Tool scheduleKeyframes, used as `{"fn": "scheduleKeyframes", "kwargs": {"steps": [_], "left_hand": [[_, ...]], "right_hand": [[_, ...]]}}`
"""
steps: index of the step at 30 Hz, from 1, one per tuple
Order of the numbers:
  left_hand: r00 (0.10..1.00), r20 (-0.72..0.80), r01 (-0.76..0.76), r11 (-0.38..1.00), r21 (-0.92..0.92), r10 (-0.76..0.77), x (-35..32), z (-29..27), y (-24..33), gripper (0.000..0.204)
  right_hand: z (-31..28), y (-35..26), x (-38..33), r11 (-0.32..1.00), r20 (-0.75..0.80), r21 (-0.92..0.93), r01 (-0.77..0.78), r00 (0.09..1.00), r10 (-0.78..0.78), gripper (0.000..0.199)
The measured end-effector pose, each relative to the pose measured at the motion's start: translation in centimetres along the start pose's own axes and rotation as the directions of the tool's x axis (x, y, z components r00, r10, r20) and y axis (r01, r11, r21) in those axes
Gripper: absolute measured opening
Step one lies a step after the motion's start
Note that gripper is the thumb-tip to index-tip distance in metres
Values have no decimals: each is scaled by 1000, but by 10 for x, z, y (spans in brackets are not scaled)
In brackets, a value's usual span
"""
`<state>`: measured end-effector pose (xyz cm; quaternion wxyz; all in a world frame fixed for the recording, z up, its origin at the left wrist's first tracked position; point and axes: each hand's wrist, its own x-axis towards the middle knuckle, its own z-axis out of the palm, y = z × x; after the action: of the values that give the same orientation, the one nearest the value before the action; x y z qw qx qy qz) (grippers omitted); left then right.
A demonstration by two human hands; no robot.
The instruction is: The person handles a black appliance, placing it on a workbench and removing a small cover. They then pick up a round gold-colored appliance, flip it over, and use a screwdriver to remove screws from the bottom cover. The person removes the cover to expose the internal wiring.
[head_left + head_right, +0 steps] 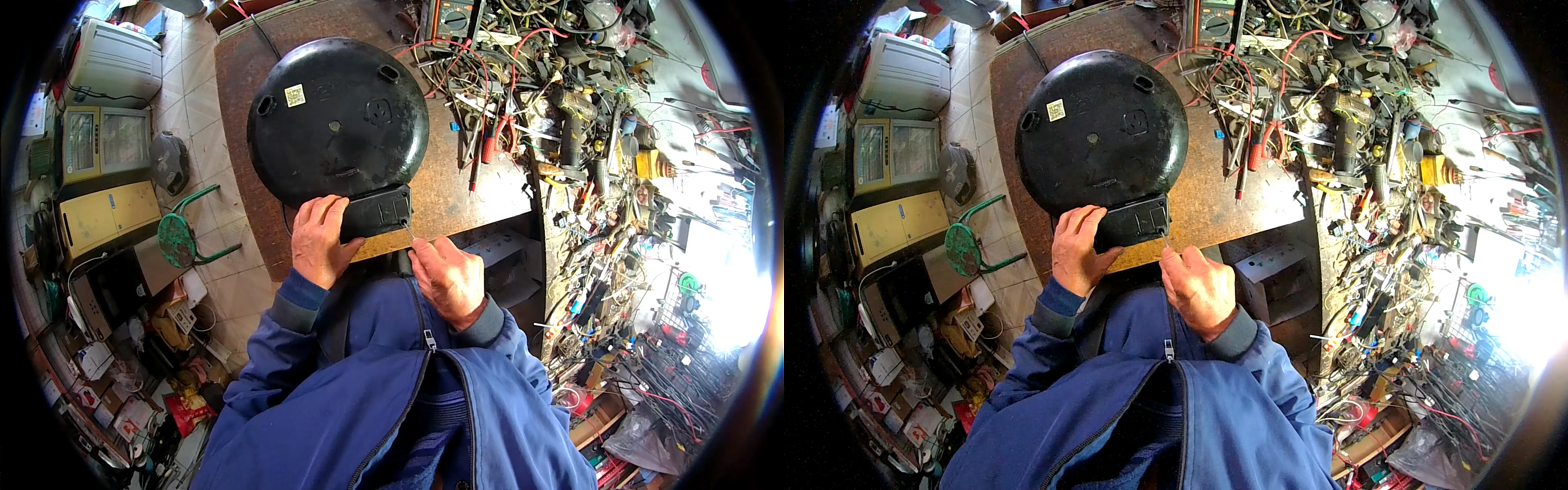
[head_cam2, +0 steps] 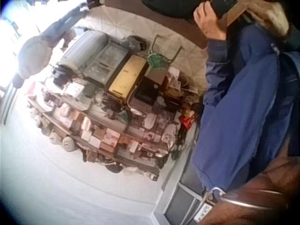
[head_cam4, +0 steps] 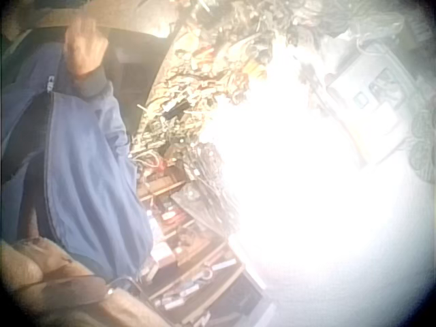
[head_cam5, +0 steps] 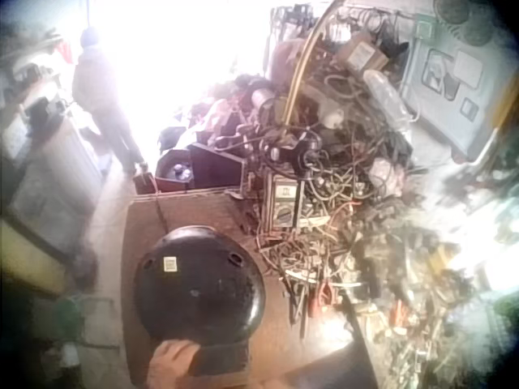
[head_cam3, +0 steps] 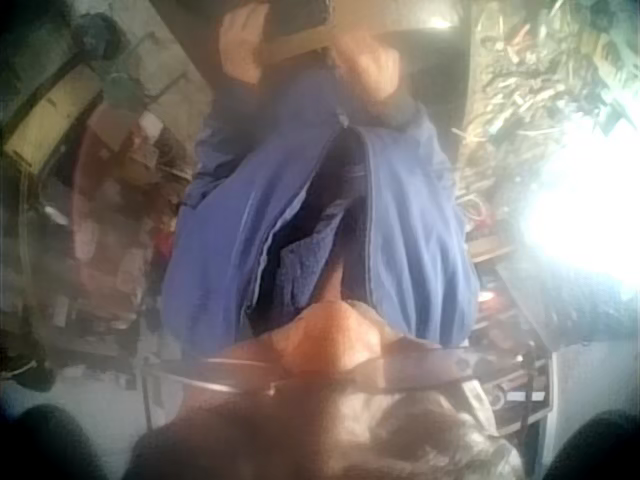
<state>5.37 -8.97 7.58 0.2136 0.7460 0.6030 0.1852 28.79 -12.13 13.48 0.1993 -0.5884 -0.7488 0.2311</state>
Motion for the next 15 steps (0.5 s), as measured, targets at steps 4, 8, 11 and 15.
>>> {"fn": "scheduleKeyframes", "kwargs": {"steps": [4, 8, 11, 15], "left_hand": [[1000, -1, -12, 1000, 20, 12, 0, 2, -1, 75], [1000, -4, 9, 1000, 8, -9, -2, 6, -2, 75], [1000, -4, -2, 1000, -3, 2, -3, 6, -4, 75], [1000, -17, -16, 1000, -15, 15, -2, 5, -4, 76]], "right_hand": [[10, -5, 3, 991, -43, -3, -134, 990, 133, 15], [3, 5, 15, 999, 53, 9, 39, 998, -40, 18], [-15, 13, 35, 919, 191, -57, 390, 908, -374, 19], [-15, 7, 35, 934, 288, -164, 316, 921, -261, 13]]}}
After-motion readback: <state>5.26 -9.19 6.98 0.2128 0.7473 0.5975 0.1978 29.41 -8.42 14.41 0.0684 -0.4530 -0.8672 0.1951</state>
